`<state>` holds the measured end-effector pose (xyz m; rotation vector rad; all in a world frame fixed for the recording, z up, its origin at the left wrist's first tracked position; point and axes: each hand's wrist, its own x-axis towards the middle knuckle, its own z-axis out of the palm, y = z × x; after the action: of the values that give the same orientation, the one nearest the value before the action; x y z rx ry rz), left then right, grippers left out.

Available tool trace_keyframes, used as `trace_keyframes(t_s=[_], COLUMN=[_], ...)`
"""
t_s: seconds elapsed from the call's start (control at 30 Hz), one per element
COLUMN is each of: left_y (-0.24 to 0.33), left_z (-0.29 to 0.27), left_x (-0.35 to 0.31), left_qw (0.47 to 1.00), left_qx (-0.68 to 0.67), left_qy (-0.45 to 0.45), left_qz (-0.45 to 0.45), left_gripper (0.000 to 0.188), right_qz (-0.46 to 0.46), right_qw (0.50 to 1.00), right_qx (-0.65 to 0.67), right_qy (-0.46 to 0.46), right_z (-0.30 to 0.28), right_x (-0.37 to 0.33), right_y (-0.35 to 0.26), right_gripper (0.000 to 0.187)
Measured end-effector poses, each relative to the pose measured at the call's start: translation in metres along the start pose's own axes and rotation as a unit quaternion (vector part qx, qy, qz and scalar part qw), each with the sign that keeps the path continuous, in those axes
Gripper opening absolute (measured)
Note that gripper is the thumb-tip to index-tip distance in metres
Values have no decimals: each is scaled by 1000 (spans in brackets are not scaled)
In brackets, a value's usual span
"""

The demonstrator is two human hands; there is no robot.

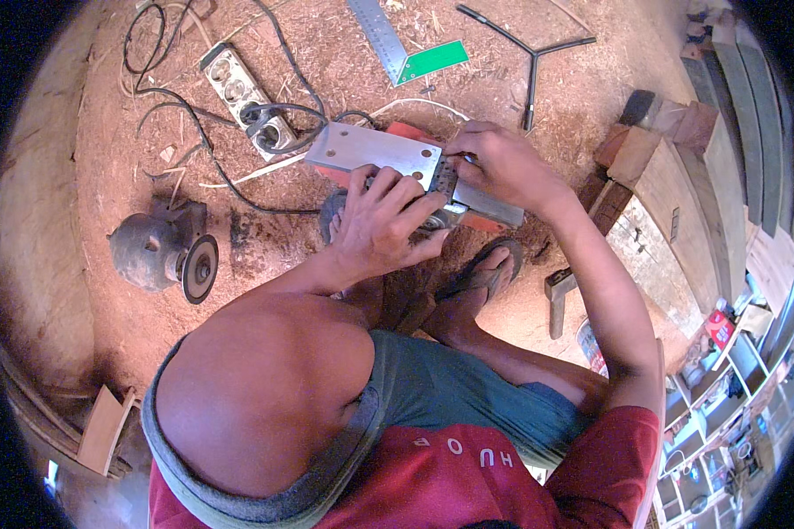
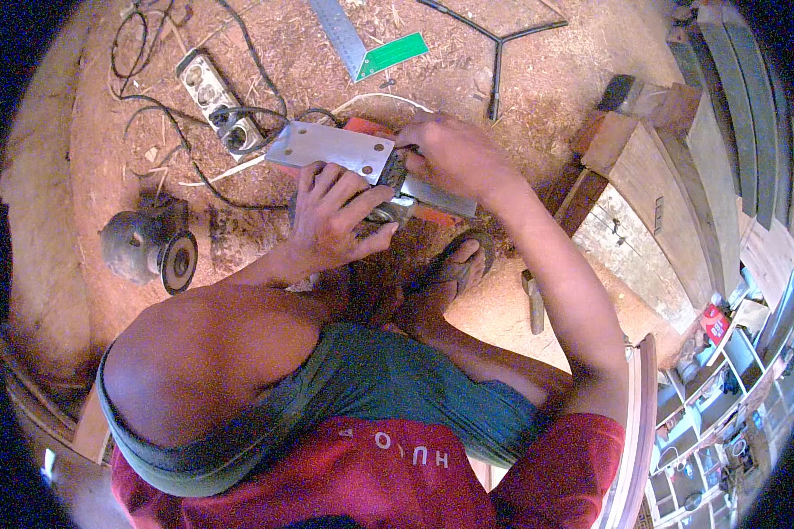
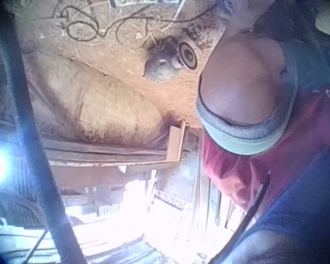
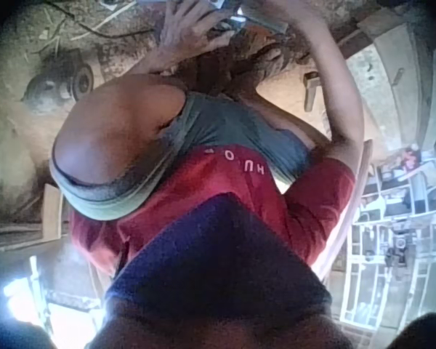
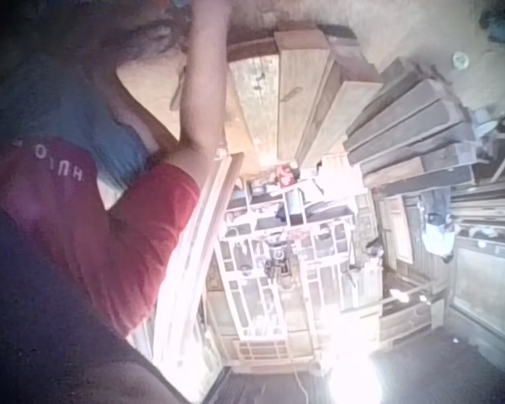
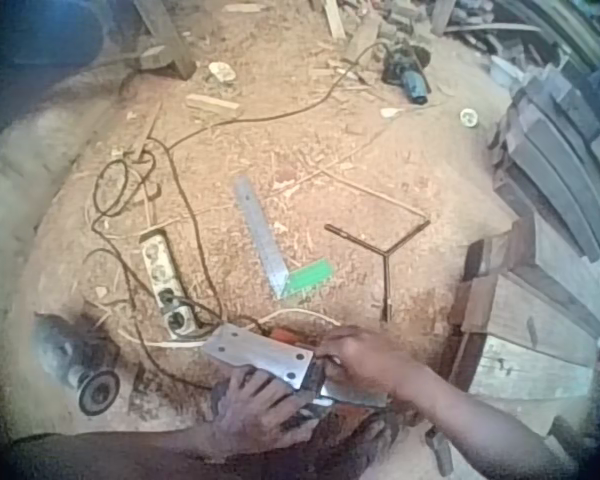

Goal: The person uses a socket wrench to loosen bolts on an electric planer and removes a metal plate. They then check the alignment using a square ruler.

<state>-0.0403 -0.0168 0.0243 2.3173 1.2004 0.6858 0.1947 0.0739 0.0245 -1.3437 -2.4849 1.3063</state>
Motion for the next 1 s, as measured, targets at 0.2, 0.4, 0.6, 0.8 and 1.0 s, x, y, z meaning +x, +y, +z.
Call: trace_keyframes(t_s=[0.2,0.4,0.6,0.8,1.0], left_y=[0,1,0,-1,0], left_z=[0,-4,-2,0,-1], left_x=[1,2,2,1,3], left_qw=[1000,1000,1000,1000,1000], left_qx=[-3,4,2,-1,-2], left_qy=[-6,-21,-23,-20,-19], left_qz=[4,3,4,1,0], left_gripper=[45,47,47,48,47], right_qz=[32,72,69,73,93], right_qw=[999,996,996,994,990], right_qx=[-15,-43,-61,-72,-77], right_qy=[-21,-20,-18,-38,-69], right_z=[3,7,5,1,-8], right_x=[6,12,11,12,14], right_y=[-3,-4,-4,-10,-18], right_gripper=[20,19,20,20,22])
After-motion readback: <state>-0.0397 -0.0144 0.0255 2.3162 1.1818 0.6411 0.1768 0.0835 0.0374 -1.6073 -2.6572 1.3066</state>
